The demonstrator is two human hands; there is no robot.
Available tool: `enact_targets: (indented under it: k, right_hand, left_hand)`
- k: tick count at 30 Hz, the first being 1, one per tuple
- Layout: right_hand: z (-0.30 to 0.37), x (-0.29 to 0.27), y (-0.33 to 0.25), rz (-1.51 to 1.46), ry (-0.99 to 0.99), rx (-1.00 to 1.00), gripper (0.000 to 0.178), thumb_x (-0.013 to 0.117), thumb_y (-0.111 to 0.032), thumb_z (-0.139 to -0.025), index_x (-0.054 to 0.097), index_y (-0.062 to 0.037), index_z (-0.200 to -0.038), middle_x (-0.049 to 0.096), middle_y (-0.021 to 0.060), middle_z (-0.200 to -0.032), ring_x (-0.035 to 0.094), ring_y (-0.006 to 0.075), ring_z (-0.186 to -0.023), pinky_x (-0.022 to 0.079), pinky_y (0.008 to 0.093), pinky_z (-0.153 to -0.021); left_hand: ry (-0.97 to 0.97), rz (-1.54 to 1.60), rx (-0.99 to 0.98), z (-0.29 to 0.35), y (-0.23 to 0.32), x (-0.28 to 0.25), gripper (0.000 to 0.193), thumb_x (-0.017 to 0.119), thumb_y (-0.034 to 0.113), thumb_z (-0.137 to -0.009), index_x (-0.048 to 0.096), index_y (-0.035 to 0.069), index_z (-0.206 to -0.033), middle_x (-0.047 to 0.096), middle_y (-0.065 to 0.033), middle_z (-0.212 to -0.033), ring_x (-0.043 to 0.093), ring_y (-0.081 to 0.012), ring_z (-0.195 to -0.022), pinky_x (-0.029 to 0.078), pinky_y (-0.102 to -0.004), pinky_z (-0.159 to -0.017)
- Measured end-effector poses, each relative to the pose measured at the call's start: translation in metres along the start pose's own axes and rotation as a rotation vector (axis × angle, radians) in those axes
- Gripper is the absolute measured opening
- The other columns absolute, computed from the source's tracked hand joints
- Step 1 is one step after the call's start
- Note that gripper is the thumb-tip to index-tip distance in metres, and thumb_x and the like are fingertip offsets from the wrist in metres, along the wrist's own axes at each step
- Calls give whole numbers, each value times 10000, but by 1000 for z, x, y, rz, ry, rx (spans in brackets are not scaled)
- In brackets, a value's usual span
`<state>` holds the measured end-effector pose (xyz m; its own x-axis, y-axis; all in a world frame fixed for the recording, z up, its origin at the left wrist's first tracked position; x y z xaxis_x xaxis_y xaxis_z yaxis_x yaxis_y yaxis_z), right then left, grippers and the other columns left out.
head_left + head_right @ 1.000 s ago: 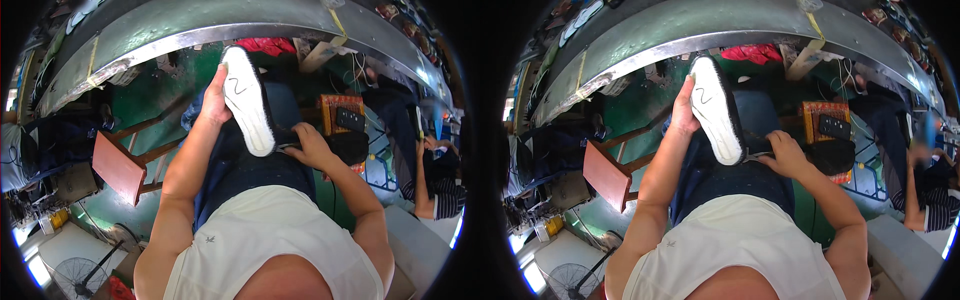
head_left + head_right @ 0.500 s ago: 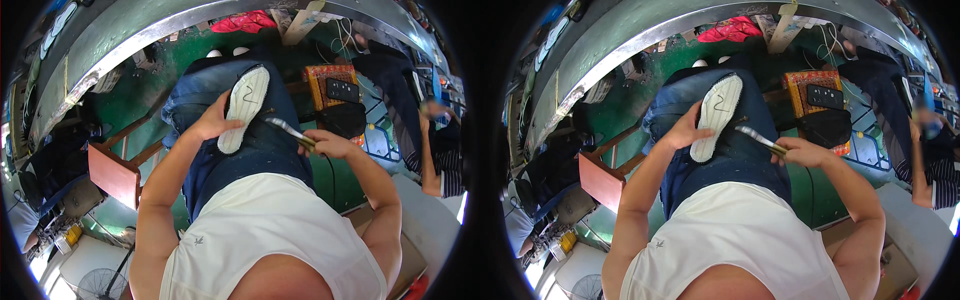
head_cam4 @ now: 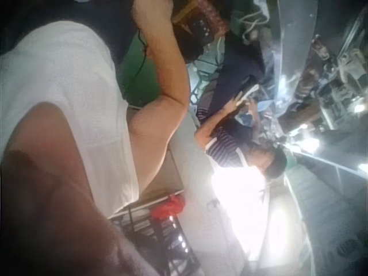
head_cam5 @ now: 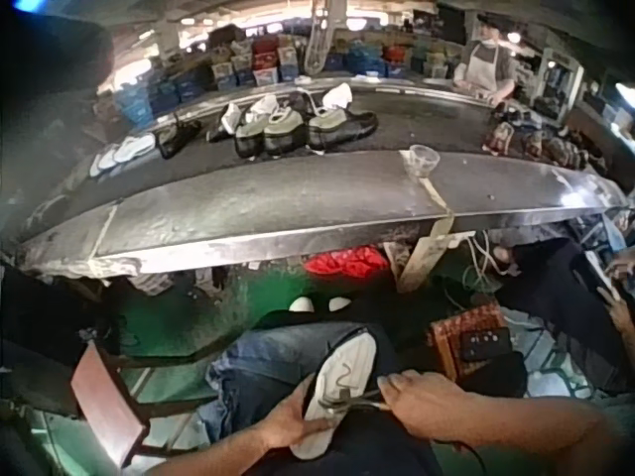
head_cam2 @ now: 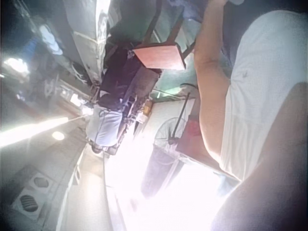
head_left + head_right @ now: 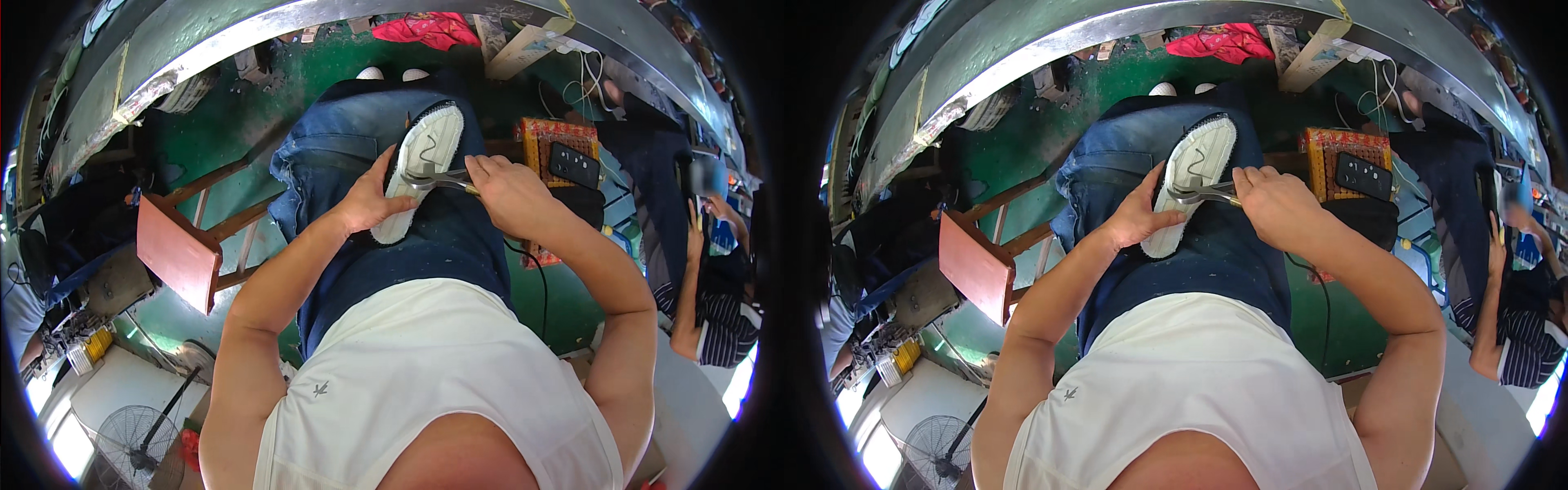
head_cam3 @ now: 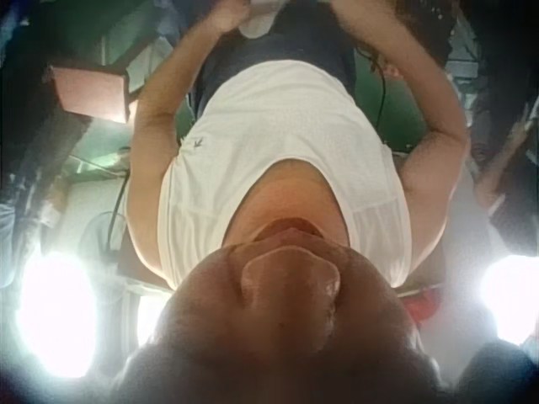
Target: The recorder uses a hand-lasting tool to pull and secure the shoe upper around a last on several shoes at a conveyor workbench.
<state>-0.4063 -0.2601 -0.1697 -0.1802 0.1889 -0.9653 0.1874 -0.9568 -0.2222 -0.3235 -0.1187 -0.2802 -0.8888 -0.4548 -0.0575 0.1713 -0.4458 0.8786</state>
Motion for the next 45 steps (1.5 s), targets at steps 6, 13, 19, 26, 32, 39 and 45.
enact_targets:
  k: [6,13,19,26,32,39,45]
  right_hand:
    - [-20,27,-7,-476,-207,74,275,627,-133,-912,640,18,-1142,674,186,-955,653,390,-879,537,452,-778]
    - [-26,-10,-26,-923,-295,187,263,648,-177,-923,630,26,-1090,673,191,-944,660,356,-761,505,450,-692]
    - [30,71,8,-1501,-481,731,231,628,-145,-970,642,27,-1125,688,84,-981,670,159,-792,599,290,-694]
    - [11,96,7,-1430,-372,687,230,607,-192,-994,637,-9,-1130,691,41,-954,656,141,-770,506,261,-601]
    - [15,80,0,-1830,-334,881,186,587,-184,-976,637,-7,-1005,685,64,-816,647,149,-704,506,309,-592]
    - [1,83,7,-1386,-167,619,169,608,-140,-965,655,10,-1026,685,57,-808,653,139,-697,511,298,-603]
    - [21,80,0,-1734,-467,723,257,595,-132,-982,591,23,-1188,640,147,-1172,668,219,-1034,640,376,-770]
  left_hand:
    - [-33,-55,7,-7,-6,6,1086,871,141,-774,171,16,-1595,498,-173,-1476,449,-244,-1383,329,-358,-1172]
    - [263,-301,186,-3,-6,-12,844,857,294,-793,440,-25,-1453,540,-242,-1360,547,-363,-1269,429,-404,-1103]
    - [516,-425,343,15,40,-30,414,710,223,-901,652,-57,-1200,655,-218,-1028,665,-357,-925,546,-400,-820]
    - [434,-536,439,8,45,-26,318,578,131,-943,653,-90,-1159,646,-241,-887,653,-412,-818,536,-464,-757]
    - [392,-557,423,9,52,-22,280,566,111,-936,655,-68,-1131,641,-247,-846,649,-415,-821,536,-470,-759]
    - [308,-529,414,6,49,-22,307,577,130,-932,648,-57,-1166,650,-242,-892,656,-407,-807,541,-458,-758]
    - [225,-534,93,-19,48,-27,581,672,343,-909,558,-11,-1356,662,-234,-1099,668,-381,-1027,522,-441,-936]
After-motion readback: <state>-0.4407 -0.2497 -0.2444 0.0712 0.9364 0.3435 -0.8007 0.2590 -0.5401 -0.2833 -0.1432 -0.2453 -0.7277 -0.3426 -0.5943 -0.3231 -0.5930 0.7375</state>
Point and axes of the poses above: each hand's wrist, its own z-axis away from the middle knuckle, its own x-axis out of the palm, y = z × x, the point moved 10 cm from there along -z, towards the middle knuckle
